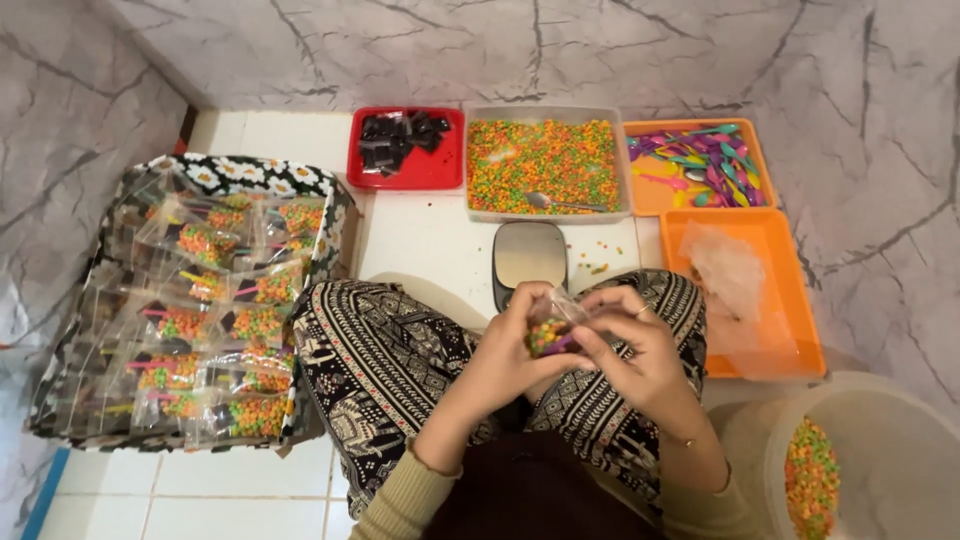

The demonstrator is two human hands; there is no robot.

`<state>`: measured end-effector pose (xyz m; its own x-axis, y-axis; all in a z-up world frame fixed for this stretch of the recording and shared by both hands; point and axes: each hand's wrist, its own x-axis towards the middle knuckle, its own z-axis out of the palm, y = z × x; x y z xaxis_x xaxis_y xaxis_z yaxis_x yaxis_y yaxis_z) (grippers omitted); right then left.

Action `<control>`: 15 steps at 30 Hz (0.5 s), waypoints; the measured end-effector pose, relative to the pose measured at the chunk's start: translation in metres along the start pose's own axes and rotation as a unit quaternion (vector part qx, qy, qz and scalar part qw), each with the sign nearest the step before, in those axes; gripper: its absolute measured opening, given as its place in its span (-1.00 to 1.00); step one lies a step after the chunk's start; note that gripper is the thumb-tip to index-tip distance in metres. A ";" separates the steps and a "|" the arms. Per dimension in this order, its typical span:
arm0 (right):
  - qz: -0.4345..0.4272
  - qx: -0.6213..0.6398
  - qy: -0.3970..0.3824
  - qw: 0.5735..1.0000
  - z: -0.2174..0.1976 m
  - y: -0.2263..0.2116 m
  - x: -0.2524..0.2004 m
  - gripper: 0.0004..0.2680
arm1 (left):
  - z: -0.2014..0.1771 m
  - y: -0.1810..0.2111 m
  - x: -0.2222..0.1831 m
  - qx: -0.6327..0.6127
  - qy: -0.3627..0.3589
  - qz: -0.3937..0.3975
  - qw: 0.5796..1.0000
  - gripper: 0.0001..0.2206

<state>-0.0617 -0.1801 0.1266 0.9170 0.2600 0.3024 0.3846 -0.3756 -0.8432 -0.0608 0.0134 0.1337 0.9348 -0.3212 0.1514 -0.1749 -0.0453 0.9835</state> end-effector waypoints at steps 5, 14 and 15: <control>0.013 0.080 0.085 0.993 -0.009 -0.011 -0.009 -0.96 | 0.021 -0.008 -0.004 -0.109 0.033 0.015 0.993 -0.68; 0.015 0.104 0.160 0.981 -0.002 -0.016 -0.015 -0.88 | 0.041 0.011 -0.005 -0.180 0.122 -0.003 0.976 -0.88; 0.011 0.107 0.160 0.981 -0.001 -0.017 -0.014 -0.89 | 0.043 0.011 -0.005 -0.187 0.133 0.006 0.973 -0.88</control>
<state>-0.0811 -0.1782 0.1368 0.9244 -0.0520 0.3779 0.3643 -0.1733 -0.9150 -0.0808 -0.0258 0.1399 0.9891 -0.0606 0.1345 -0.1083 0.3209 0.9409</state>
